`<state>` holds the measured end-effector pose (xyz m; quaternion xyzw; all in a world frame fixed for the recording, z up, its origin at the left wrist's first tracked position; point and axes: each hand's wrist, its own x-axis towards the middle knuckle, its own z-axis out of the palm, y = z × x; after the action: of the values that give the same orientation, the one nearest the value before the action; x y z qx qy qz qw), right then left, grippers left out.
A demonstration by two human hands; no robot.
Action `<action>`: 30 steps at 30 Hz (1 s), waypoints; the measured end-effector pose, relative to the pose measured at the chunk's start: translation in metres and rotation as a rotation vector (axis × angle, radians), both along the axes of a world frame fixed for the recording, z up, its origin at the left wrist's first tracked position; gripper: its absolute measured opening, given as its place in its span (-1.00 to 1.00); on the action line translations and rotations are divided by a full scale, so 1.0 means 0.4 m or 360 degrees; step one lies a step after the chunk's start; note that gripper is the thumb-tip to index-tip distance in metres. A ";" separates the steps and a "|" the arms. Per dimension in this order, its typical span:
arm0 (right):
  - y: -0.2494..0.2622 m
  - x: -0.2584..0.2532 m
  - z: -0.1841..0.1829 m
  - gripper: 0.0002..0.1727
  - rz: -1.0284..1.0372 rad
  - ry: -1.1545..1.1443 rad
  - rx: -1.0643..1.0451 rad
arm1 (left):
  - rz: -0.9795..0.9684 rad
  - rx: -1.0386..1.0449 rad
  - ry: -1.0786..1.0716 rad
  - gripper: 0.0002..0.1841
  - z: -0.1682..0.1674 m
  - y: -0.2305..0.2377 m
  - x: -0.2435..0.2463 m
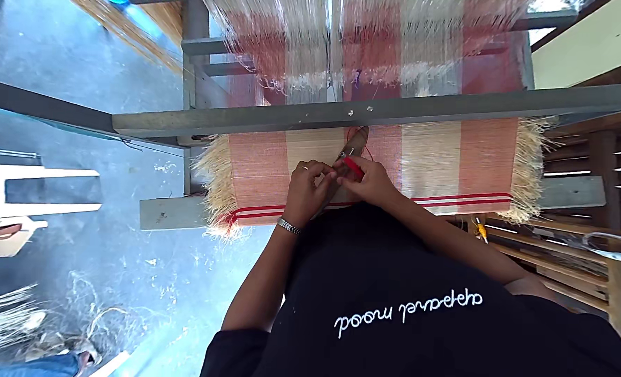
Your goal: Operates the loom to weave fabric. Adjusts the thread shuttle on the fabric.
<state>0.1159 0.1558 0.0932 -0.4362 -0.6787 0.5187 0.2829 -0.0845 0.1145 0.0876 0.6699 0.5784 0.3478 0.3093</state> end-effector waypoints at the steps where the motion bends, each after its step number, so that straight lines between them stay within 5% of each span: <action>1: 0.000 0.001 -0.001 -0.69 0.0008 0.0027 -0.0024 | -0.0002 -0.0002 0.0001 -0.82 0.002 0.000 0.001; 9: -0.005 0.010 0.000 -0.83 -0.0051 -0.0051 0.0342 | -0.0032 -0.0090 -0.0010 -0.82 0.018 -0.008 -0.004; 19: 0.019 -0.020 -0.037 -0.79 -0.0144 -0.0463 0.0282 | 0.0050 -0.0318 0.0253 -0.60 -0.039 -0.006 -0.002; 30: 0.021 -0.050 -0.018 -0.77 -0.0045 -0.0840 0.0380 | 0.0015 -0.0363 0.0322 -0.72 -0.035 -0.006 -0.003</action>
<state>0.0959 0.1643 0.0862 -0.5292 -0.7790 0.2996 0.1530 -0.0855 0.1121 0.0737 0.6593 0.6455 0.2121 0.3219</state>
